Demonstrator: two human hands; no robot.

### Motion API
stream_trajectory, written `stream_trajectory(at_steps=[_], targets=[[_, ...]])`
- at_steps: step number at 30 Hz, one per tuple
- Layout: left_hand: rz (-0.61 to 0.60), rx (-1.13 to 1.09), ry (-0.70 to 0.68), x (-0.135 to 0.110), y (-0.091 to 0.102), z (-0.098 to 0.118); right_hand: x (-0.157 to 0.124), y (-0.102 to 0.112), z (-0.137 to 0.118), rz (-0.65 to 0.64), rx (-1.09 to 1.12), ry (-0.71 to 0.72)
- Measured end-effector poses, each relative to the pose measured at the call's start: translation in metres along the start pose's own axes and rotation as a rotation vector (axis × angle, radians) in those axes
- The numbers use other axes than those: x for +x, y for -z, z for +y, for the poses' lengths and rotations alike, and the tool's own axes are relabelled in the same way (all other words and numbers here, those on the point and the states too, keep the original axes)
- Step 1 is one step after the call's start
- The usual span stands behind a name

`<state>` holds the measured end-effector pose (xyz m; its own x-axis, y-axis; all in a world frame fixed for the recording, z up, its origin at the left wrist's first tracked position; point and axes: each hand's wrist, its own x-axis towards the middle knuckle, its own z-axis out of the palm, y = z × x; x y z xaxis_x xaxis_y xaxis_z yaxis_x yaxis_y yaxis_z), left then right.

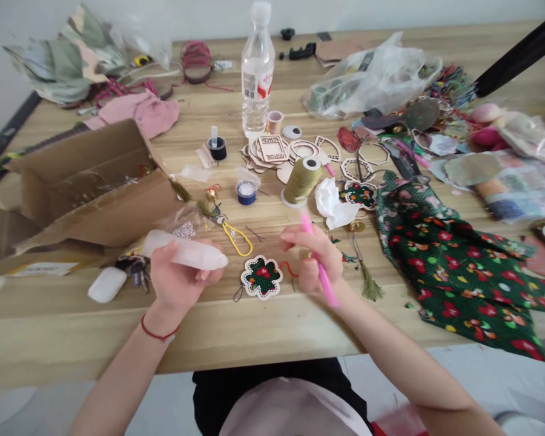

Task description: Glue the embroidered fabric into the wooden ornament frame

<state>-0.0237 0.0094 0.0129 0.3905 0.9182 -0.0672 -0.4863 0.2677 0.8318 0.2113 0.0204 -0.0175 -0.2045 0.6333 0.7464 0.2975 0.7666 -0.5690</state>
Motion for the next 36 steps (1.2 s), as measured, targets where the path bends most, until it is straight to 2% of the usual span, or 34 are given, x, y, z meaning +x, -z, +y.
stream_trajectory(at_steps=[2,5,9,13,17,21,23,31,36], targets=[[-0.021,-0.118,0.038,0.001,-0.001,0.003,0.002,0.0,0.001,0.034,-0.005,-0.041],[0.008,-0.237,0.027,0.001,-0.003,0.006,0.003,-0.005,-0.003,-0.028,0.021,-0.134],[0.046,-0.305,0.007,0.002,-0.003,0.009,-0.003,-0.017,-0.005,-0.162,-0.018,-0.239],[0.037,-0.328,0.011,0.002,-0.003,0.009,-0.006,-0.024,-0.011,-0.35,-0.215,-0.273],[0.033,-0.329,0.021,0.002,-0.002,0.006,-0.004,-0.021,-0.031,-0.536,-0.393,-0.296],[0.043,-0.32,0.023,0.004,0.0,0.002,-0.01,-0.017,-0.044,-0.696,-0.425,-0.236],[0.044,-0.315,0.024,0.004,0.0,0.001,-0.015,-0.016,-0.045,-0.734,-0.41,-0.194],[0.042,-0.303,0.027,0.004,-0.001,0.002,-0.023,-0.008,-0.028,-0.75,-0.309,-0.149],[0.071,-0.311,0.008,0.004,0.001,0.002,-0.006,0.01,-0.009,-0.95,-0.11,-0.019]])
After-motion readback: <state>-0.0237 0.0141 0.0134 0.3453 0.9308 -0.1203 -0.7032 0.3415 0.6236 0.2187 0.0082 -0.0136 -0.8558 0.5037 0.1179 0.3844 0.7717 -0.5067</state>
